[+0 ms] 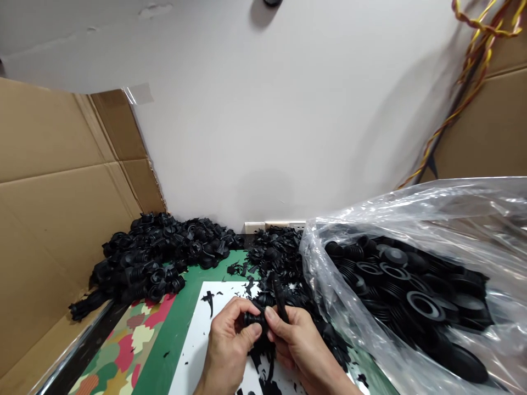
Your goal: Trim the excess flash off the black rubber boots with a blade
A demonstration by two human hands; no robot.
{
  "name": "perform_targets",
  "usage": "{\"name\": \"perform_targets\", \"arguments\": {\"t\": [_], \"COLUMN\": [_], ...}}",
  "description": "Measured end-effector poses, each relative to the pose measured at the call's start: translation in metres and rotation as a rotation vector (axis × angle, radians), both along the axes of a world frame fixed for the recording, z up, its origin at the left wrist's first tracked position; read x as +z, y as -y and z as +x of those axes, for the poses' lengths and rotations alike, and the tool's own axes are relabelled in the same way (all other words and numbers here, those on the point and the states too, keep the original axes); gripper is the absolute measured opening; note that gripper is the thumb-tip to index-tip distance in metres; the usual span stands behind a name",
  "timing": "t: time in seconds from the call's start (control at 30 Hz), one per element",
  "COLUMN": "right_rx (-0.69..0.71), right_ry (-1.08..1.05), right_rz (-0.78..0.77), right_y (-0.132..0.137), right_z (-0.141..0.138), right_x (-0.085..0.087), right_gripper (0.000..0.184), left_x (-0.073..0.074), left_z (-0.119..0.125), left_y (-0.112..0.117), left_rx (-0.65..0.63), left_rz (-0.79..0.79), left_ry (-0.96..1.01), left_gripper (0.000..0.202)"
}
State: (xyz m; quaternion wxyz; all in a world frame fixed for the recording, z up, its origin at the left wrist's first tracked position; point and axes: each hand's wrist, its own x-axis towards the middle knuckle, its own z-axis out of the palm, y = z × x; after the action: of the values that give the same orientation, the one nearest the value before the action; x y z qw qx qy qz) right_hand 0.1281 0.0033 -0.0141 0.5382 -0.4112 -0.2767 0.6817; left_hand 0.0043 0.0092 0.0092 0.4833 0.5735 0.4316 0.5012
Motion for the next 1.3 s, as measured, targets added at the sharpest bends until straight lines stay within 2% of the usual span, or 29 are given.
{"name": "perform_targets", "arguments": {"t": [0.2,0.4,0.5,0.6,0.73,0.87,0.97,1.1,1.3], "right_rx": [-0.014,0.012,-0.026,-0.166,-0.356,-0.466,-0.463,-0.353,-0.402], "right_ry": [0.012,0.008,0.114,0.281,0.279,0.419,0.398,0.418,0.606], "right_rz": [-0.017,0.004,0.031,0.124,0.246,0.399,0.499,0.685,0.792], "right_y": [0.007,0.007,0.007,0.007,0.009,0.013,0.014,0.013,0.012], "right_z": [0.004,0.002,0.007,0.016,0.027,0.027,0.024,0.023,0.023], "right_x": [0.021,0.017,0.016,0.021,0.031,0.032,0.025,0.015,0.02], "right_gripper": [0.047,0.049,0.049,0.044,0.043,0.038,0.03,0.017,0.007], "left_x": [-0.001,-0.003,-0.001,-0.001,-0.002,-0.001,0.001,0.002,0.0], "left_z": [0.002,0.001,0.0,-0.002,-0.003,-0.004,-0.004,-0.004,-0.004], "left_y": [0.001,0.001,-0.001,-0.002,-0.002,-0.001,0.0,0.002,0.003], "left_rx": [-0.002,0.008,0.039,0.075,0.075,0.099,0.104,0.089,0.07], "left_rz": [-0.003,-0.052,-0.061,-0.02,0.042,0.112,0.142,0.188,0.203], "left_ry": [0.018,0.041,0.033,0.008,-0.047,-0.108,-0.149,-0.197,-0.248], "left_gripper": [0.018,0.009,0.007,0.008,0.009,0.01,0.012,0.01,0.008]}}
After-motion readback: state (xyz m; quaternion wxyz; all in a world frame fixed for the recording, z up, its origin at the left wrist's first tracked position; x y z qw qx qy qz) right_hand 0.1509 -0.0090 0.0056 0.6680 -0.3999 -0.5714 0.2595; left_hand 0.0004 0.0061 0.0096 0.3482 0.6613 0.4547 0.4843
